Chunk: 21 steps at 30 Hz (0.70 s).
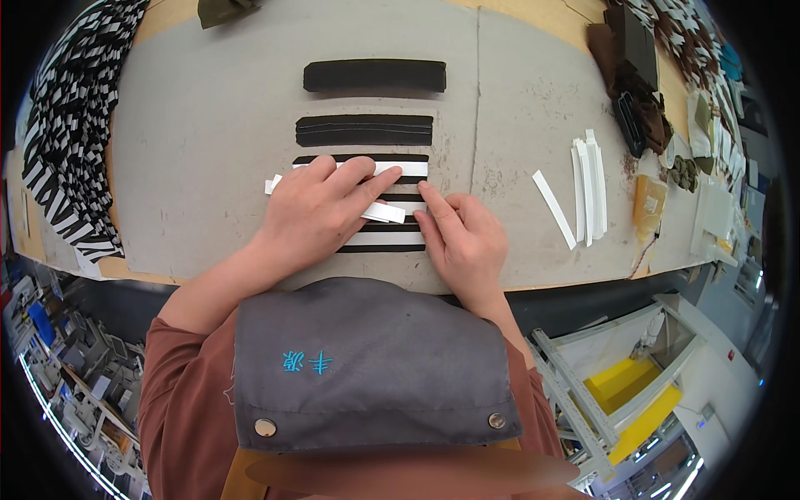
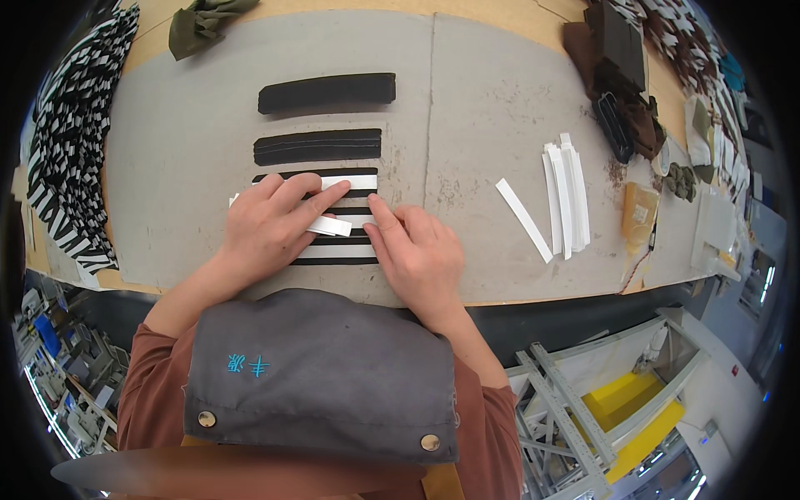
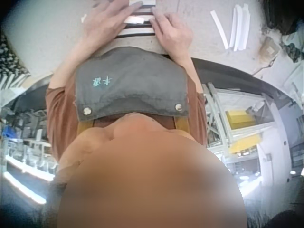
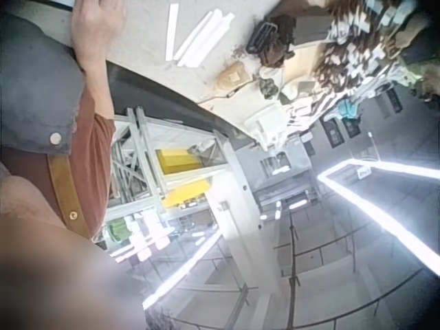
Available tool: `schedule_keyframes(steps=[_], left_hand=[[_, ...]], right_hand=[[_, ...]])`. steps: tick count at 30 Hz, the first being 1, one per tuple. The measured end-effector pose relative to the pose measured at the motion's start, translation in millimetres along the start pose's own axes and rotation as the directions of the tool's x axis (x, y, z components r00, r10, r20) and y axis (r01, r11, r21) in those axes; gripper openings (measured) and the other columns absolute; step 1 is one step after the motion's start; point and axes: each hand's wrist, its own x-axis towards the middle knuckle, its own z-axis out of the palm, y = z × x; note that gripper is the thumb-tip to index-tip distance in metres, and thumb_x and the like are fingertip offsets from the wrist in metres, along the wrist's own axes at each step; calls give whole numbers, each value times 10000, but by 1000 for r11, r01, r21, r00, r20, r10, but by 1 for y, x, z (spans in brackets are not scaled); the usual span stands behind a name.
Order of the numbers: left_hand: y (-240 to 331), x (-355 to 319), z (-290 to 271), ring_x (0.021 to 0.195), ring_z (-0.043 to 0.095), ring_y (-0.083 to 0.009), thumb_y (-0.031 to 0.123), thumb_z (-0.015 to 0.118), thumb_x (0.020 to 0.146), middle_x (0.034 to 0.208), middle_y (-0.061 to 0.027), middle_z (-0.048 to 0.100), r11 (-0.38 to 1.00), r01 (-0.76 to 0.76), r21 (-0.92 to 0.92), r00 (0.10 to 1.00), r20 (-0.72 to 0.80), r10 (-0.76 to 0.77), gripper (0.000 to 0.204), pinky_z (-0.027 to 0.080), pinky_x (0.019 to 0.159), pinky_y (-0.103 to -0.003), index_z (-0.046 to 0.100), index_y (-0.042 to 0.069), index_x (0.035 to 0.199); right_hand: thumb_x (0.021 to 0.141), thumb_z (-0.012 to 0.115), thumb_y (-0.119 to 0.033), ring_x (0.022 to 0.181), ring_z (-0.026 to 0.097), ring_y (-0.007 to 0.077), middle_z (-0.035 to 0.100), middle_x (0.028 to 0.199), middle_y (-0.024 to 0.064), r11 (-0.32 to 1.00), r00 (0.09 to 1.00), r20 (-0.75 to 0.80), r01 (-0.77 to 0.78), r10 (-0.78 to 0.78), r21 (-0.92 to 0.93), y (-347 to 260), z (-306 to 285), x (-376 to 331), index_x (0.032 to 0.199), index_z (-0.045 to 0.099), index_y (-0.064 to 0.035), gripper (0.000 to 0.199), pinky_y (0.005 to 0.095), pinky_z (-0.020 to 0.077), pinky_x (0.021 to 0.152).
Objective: Assembling and gluing fabric or leather strap components at a workshop table.
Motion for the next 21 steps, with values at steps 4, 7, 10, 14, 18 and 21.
schedule_keyframes(steps=[4,7,10,14,18,21], left_hand=[[-3,-4,2,756,521,-135,147,750,713,1006,67,598,1000,0,-2,1000,-3,0,532,472,608,-278,733,180,1244],[-5,-9,4,740,515,-146,95,773,650,1017,72,595,1000,4,3,1000,-10,-4,637,463,637,-289,727,218,1273],[-10,-19,-1,748,513,-133,130,729,726,1018,74,620,999,4,43,1000,-27,-3,510,463,612,-267,741,187,1233],[-29,-49,-15,714,516,-128,125,747,727,1004,76,627,992,104,66,993,-62,-100,479,458,609,-265,756,193,1201],[-39,-80,-28,693,522,-120,135,779,742,970,84,625,978,181,104,977,-138,-166,467,455,615,-273,759,207,1203],[-35,-88,-29,714,549,-140,118,786,711,932,55,644,979,192,69,973,-144,-181,492,462,613,-279,774,222,1192]], right_hand=[[814,829,-239,711,590,158,586,840,-16,1000,1000,11,-10,10,17,-1,1,2,1274,731,-157,478,318,454,607],[825,825,-251,702,579,163,571,819,-10,1000,998,65,-27,26,14,-4,1,2,1313,712,-158,509,325,454,602],[835,821,-253,695,572,169,564,808,-6,1000,996,85,-29,30,-6,-5,2,2,1328,703,-156,516,335,455,597],[840,821,-259,706,576,186,575,835,8,999,994,99,-36,39,-31,-5,-3,4,1336,696,-148,523,342,468,611],[819,835,-292,862,595,205,615,1049,20,997,997,72,14,-9,-72,-12,-1,8,1340,686,-148,561,345,483,730],[804,836,-323,989,591,201,615,1184,6,987,985,104,143,-135,-75,-28,1,24,1344,672,-144,592,357,464,829]])
